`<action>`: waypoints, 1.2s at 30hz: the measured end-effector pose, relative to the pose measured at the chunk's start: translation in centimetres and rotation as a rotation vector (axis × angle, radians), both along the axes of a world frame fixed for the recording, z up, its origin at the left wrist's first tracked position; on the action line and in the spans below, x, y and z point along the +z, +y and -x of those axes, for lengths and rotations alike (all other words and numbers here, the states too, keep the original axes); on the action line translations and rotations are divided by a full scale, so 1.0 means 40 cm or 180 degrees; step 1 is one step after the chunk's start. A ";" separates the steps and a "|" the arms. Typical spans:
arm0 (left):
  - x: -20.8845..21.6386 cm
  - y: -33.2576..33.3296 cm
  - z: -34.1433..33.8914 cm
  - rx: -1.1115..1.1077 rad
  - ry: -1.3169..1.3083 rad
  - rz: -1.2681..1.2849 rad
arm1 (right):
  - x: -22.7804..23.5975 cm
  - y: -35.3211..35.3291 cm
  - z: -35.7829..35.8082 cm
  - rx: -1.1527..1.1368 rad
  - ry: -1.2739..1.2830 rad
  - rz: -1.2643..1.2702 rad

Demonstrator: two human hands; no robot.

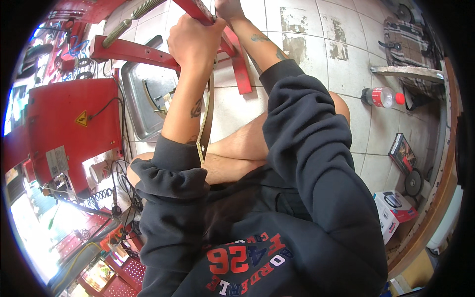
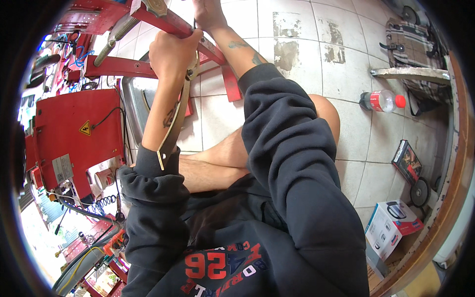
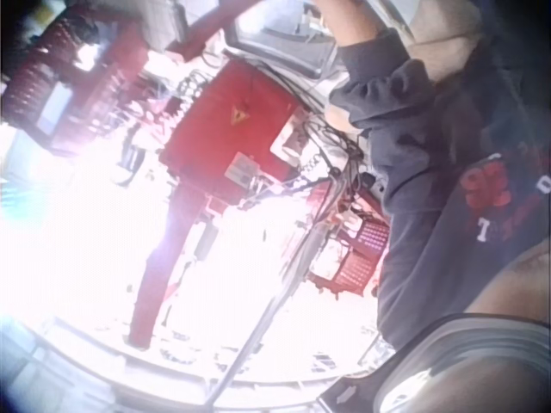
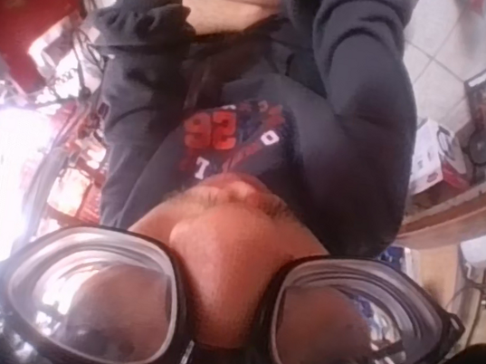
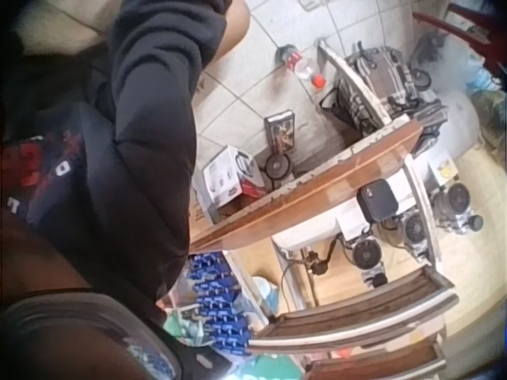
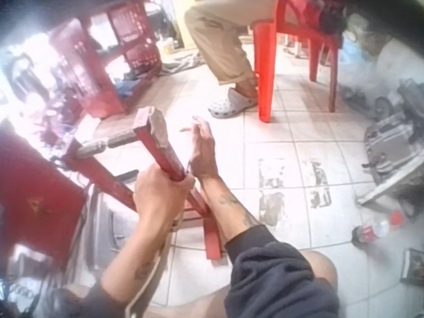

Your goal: The person sits on the floor and uses a wrench to tighten bolts on a red metal frame. They manipulate the frame and tools to secure the components together.

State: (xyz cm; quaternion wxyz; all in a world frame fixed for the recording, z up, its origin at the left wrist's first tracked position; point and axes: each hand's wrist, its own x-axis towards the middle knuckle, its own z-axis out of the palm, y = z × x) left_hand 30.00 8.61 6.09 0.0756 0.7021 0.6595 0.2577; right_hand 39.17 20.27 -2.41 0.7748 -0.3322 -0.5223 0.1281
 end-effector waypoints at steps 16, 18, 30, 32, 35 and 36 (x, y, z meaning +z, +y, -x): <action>-0.015 -0.004 0.003 -0.0085 -0.0389 -0.0203 | -0.124 -0.102 -0.025 0.0227 -0.0676 0.2283; -0.020 0.005 0.006 -0.0031 -0.0409 -0.0062 | -0.129 -0.140 -0.036 0.0080 -0.0964 0.2535; -0.029 0.018 0.006 -0.0017 -0.0428 0.0233 | -0.151 -0.428 0.049 -0.0104 -0.0820 0.2599; -0.043 0.024 0.015 -0.0014 -0.0443 0.0200 | -0.083 -0.511 0.078 -0.0024 -0.0712 0.2903; -0.027 0.009 0.012 -0.0064 -0.0492 0.0202 | -0.041 -0.580 0.093 -0.0341 -0.0753 0.2301; -0.026 0.012 0.006 -0.0057 -0.0498 0.0188 | -0.011 -0.594 0.097 -0.0531 -0.0745 0.1995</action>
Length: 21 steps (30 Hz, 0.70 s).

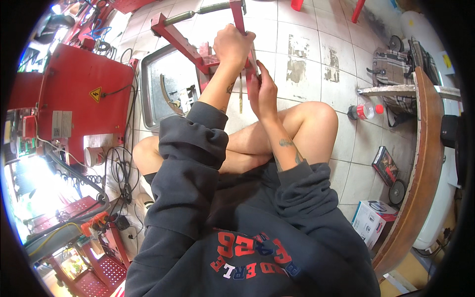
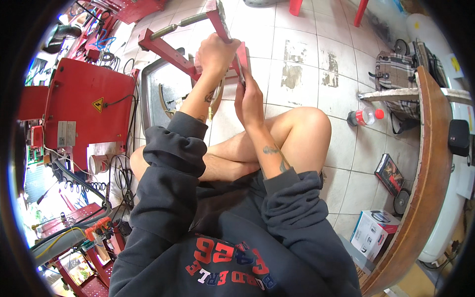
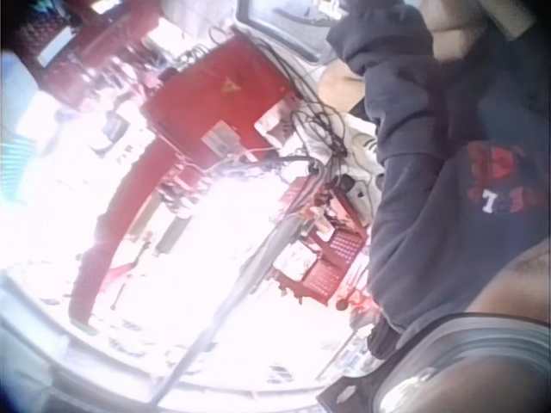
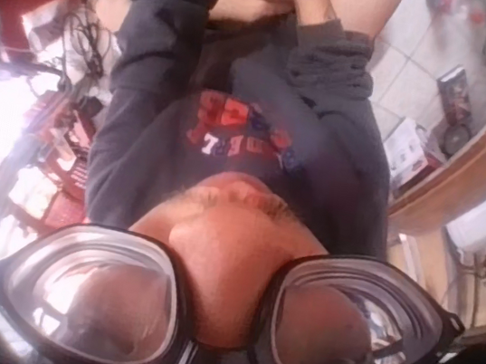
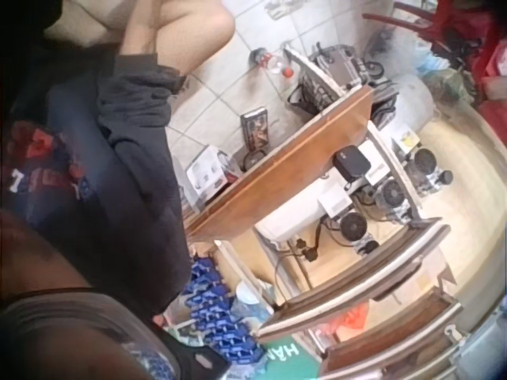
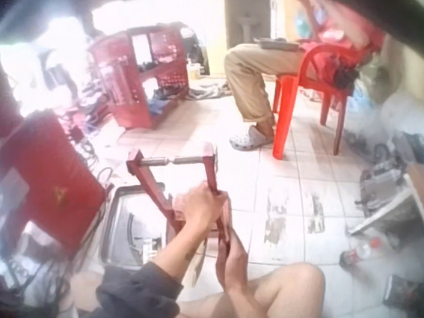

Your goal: The person sits on the floor and uses a wrench to tighten bolts on a red metal frame. They manipulate the frame and tools to secure the components together.

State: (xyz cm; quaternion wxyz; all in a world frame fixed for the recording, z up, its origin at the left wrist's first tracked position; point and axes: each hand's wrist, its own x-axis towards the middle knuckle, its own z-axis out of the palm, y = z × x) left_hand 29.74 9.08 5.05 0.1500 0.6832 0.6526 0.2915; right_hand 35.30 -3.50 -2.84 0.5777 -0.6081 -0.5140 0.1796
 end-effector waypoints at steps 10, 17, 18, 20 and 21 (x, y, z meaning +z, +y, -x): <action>0.001 -0.005 0.109 -0.0931 -0.1202 0.0680 | 0.223 0.124 -0.078 0.0806 -0.0433 -0.0779; -0.022 -0.002 0.104 -0.0916 -0.1571 0.0899 | 0.181 0.313 -0.142 0.0874 -0.0509 -0.1840; -0.022 -0.003 0.101 -0.0910 -0.1550 0.0832 | 0.168 0.328 -0.144 0.0678 -0.0483 -0.2177; -0.021 -0.004 0.097 -0.0911 -0.1510 0.0703 | 0.155 0.371 -0.162 0.0112 -0.0238 -0.2348; -0.019 -0.008 0.099 -0.0875 -0.1467 0.0612 | 0.171 0.380 -0.159 0.0455 0.0281 -0.2121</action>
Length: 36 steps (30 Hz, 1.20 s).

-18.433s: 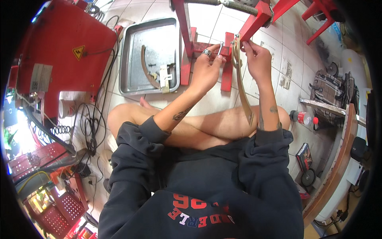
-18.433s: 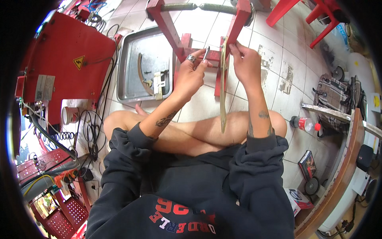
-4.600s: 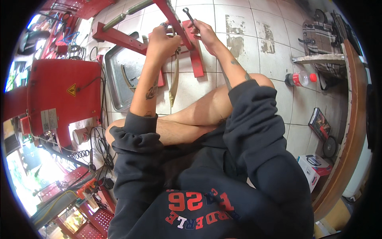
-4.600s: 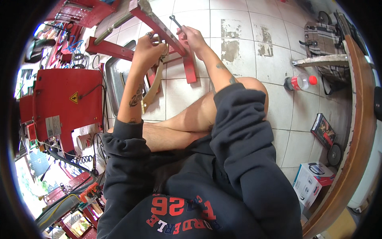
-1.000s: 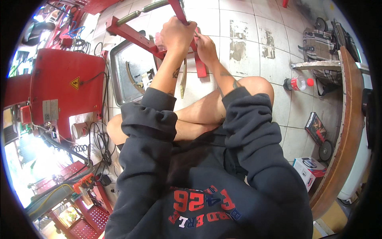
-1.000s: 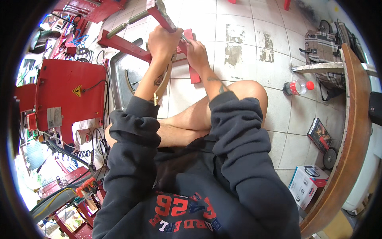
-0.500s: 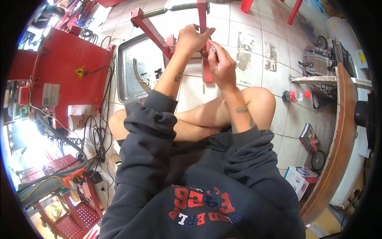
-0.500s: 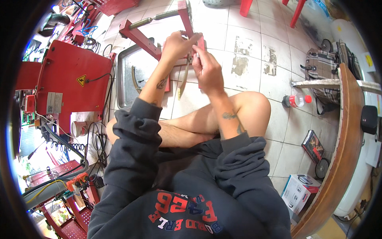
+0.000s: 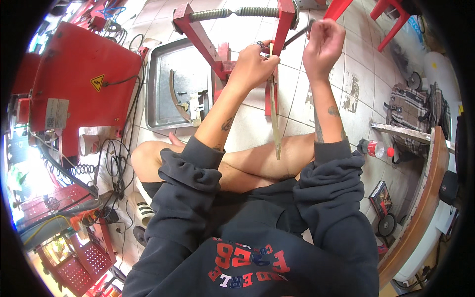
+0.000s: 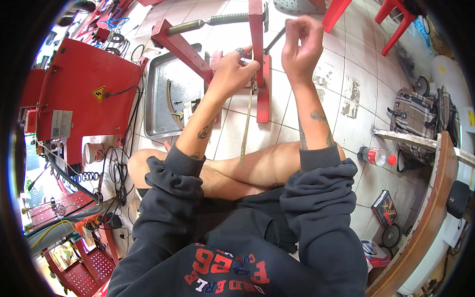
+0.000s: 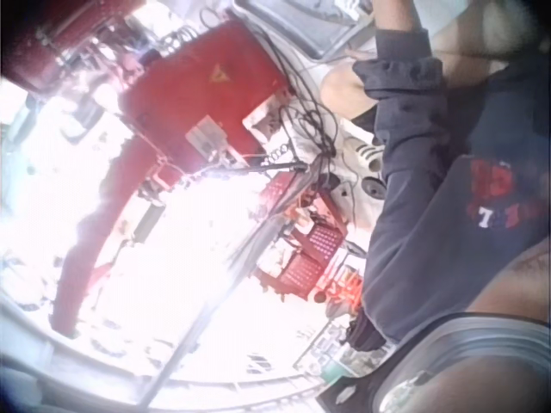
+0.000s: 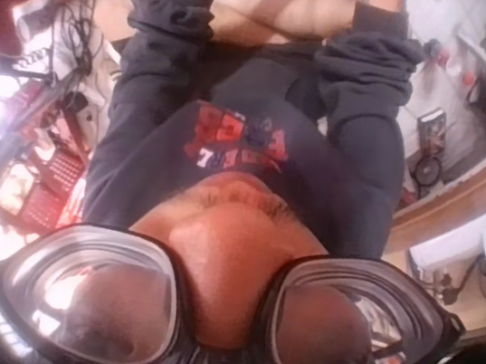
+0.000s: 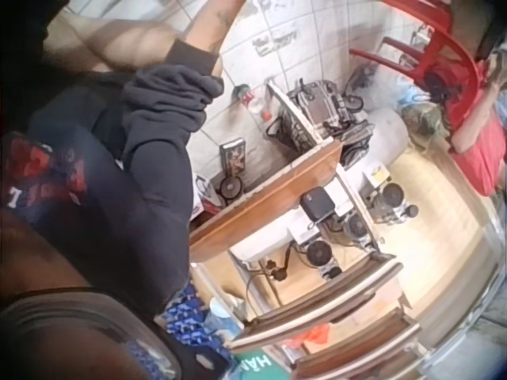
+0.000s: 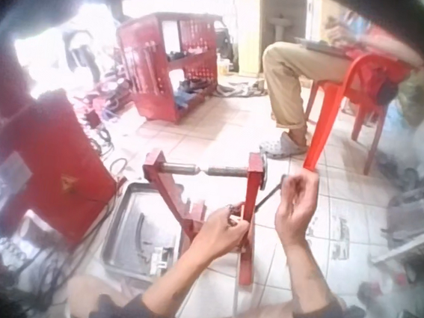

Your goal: The person sits on the floor and uses a wrench to tighten bolts on a red metal frame. They manipulate the frame and tools to secure the components together.

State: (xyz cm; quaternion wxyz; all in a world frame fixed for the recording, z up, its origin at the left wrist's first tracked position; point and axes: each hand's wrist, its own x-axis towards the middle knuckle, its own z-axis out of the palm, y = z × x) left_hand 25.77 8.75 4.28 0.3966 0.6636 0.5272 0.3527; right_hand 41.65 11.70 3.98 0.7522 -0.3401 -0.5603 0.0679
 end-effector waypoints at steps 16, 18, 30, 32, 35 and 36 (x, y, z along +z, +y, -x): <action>-0.033 0.000 -0.020 0.0268 -0.0075 -0.0634 | -0.073 -0.046 0.152 -0.0110 0.0900 0.1140; -0.032 0.006 -0.021 0.0222 -0.0081 -0.0443 | -0.073 -0.041 0.140 0.0180 0.1285 0.1431; -0.011 -0.017 -0.031 0.0290 -0.0572 -0.0217 | -0.087 -0.048 0.096 0.1579 0.2624 0.1534; 0.002 -0.029 -0.040 0.0446 -0.0370 -0.0144 | -0.096 -0.043 0.087 0.1792 0.2912 0.1543; -0.002 -0.036 -0.042 0.0589 -0.0232 -0.0307 | -0.101 -0.036 0.087 0.2090 0.3199 0.1557; 0.003 -0.042 -0.040 0.0598 -0.0139 -0.0408 | -0.098 -0.035 0.090 0.1969 0.3101 0.1635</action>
